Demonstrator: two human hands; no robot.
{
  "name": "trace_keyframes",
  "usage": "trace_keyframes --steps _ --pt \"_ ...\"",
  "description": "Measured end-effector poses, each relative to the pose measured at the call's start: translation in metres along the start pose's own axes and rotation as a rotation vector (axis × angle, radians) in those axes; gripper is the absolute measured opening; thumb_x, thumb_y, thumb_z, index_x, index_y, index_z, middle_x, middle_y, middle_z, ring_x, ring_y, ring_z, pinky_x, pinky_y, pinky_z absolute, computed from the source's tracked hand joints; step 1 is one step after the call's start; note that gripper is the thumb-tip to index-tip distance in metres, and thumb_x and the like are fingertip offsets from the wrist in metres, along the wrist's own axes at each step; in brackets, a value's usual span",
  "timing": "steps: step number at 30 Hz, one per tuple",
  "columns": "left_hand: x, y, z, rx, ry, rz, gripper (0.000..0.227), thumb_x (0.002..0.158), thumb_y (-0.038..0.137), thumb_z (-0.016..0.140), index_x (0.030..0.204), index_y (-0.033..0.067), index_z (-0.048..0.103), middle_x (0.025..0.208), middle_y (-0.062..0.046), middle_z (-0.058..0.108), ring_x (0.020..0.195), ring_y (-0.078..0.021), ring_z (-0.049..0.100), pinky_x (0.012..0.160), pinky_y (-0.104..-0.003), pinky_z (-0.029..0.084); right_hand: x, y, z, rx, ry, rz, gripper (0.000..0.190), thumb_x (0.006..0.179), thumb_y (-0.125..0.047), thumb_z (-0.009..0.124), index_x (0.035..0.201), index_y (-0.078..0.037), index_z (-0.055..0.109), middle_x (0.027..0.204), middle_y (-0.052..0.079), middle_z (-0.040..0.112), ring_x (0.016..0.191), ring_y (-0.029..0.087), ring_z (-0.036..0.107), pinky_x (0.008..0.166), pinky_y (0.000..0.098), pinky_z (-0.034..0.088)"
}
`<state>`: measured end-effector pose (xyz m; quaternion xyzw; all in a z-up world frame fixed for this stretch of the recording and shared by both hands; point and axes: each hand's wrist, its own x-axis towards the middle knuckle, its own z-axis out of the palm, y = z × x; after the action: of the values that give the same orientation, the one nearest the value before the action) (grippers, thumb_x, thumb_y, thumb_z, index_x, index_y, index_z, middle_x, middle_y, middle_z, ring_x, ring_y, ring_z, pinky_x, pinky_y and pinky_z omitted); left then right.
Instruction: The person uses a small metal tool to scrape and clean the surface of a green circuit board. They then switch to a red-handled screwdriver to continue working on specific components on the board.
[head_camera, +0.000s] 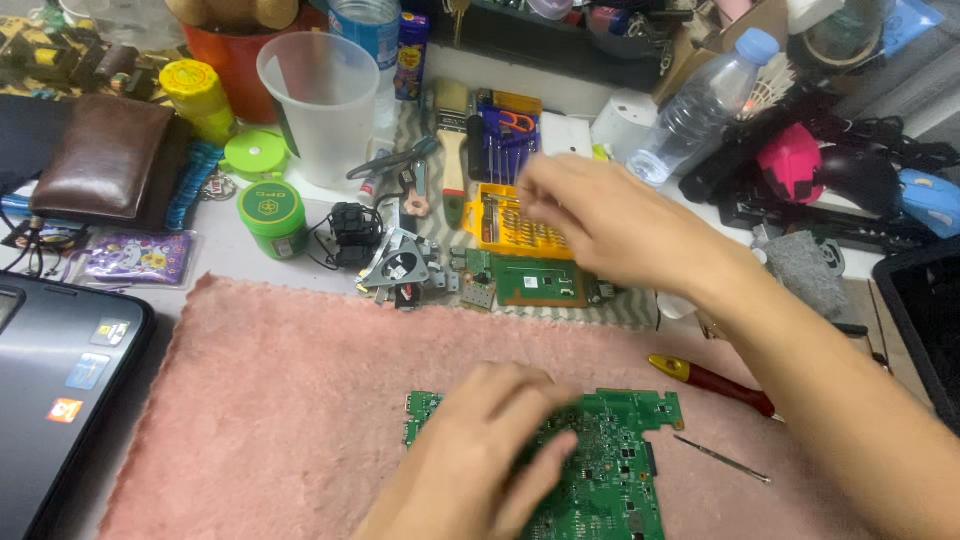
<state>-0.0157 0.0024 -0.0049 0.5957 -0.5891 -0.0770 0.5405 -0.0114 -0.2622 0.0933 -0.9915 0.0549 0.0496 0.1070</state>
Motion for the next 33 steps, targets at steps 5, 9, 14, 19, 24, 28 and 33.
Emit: trace_keyframes --steps 5,9,14,19,24,28,33 --pt "0.000 0.007 0.002 0.042 0.289 -0.188 0.052 0.104 0.032 0.080 0.148 0.0075 0.068 0.140 -0.012 0.077 0.116 -0.0248 0.079 0.100 -0.037 0.068 -0.096 -0.034 0.004 0.202 -0.055 0.026 0.016 0.116 -0.027 0.058 0.112 -0.019 0.071 0.107 -0.001 0.079 0.099 0.018 0.074 0.091 0.0361 0.058" --pt "-0.010 0.002 0.018 0.051 0.166 -0.086 0.030 0.103 0.029 0.084 0.131 0.0194 0.081 0.106 0.006 0.083 0.084 -0.0065 0.083 0.080 -0.021 0.066 -0.157 -0.053 0.024 0.381 -0.118 0.053 0.020 0.120 -0.036 0.054 0.115 -0.022 0.066 0.115 -0.002 0.076 0.113 0.017 0.076 0.104 0.0352 0.053" --pt "-0.018 0.023 0.035 0.102 0.122 -0.305 0.029 0.087 0.031 0.092 0.115 0.0350 0.092 0.090 0.018 0.098 0.072 0.0072 0.094 0.086 -0.014 0.066 -0.195 -0.064 0.049 0.627 0.007 0.122 0.014 0.120 -0.028 0.056 0.114 -0.018 0.063 0.112 0.001 0.071 0.111 0.019 0.072 0.102 0.0344 0.054" --pt "-0.027 0.022 0.050 0.037 0.042 -0.859 0.044 0.070 0.023 0.110 0.110 0.0412 0.106 0.076 0.011 0.110 0.070 0.0047 0.103 0.084 -0.012 0.079 -0.222 -0.050 0.065 0.728 0.230 0.172 0.006 0.111 -0.024 0.075 0.111 -0.019 0.071 0.100 -0.002 0.073 0.092 0.014 0.070 0.086 0.0309 0.057" --pt "-0.017 0.023 0.035 0.068 0.073 -0.322 0.007 0.083 0.028 0.095 0.087 0.0249 0.101 0.088 0.010 0.101 0.081 0.0018 0.095 0.111 -0.028 0.064 -0.234 0.042 0.034 0.290 0.427 0.615 0.021 0.102 -0.019 0.079 0.122 -0.018 0.087 0.124 0.000 0.091 0.108 0.015 0.085 0.103 0.0347 0.064" --pt "-0.017 0.022 0.033 -0.004 0.085 -0.311 0.008 0.082 0.027 0.096 0.085 0.0221 0.101 0.088 0.008 0.102 0.082 0.0025 0.095 0.115 -0.031 0.063 -0.232 0.135 0.054 0.001 0.575 0.176 0.022 0.108 -0.017 0.082 0.128 -0.010 0.083 0.130 0.010 0.076 0.117 0.030 0.074 0.105 0.0451 0.056" --pt "-0.023 0.014 0.042 -0.034 0.215 -0.398 0.009 0.079 0.020 0.100 0.089 0.0184 0.101 0.091 0.003 0.081 0.064 -0.0027 0.075 0.067 -0.017 0.055 -0.211 0.157 0.071 -0.112 0.441 -0.037 0.027 0.111 -0.037 0.076 0.133 -0.022 0.080 0.147 0.012 0.066 0.134 0.035 0.061 0.108 0.0531 0.042"
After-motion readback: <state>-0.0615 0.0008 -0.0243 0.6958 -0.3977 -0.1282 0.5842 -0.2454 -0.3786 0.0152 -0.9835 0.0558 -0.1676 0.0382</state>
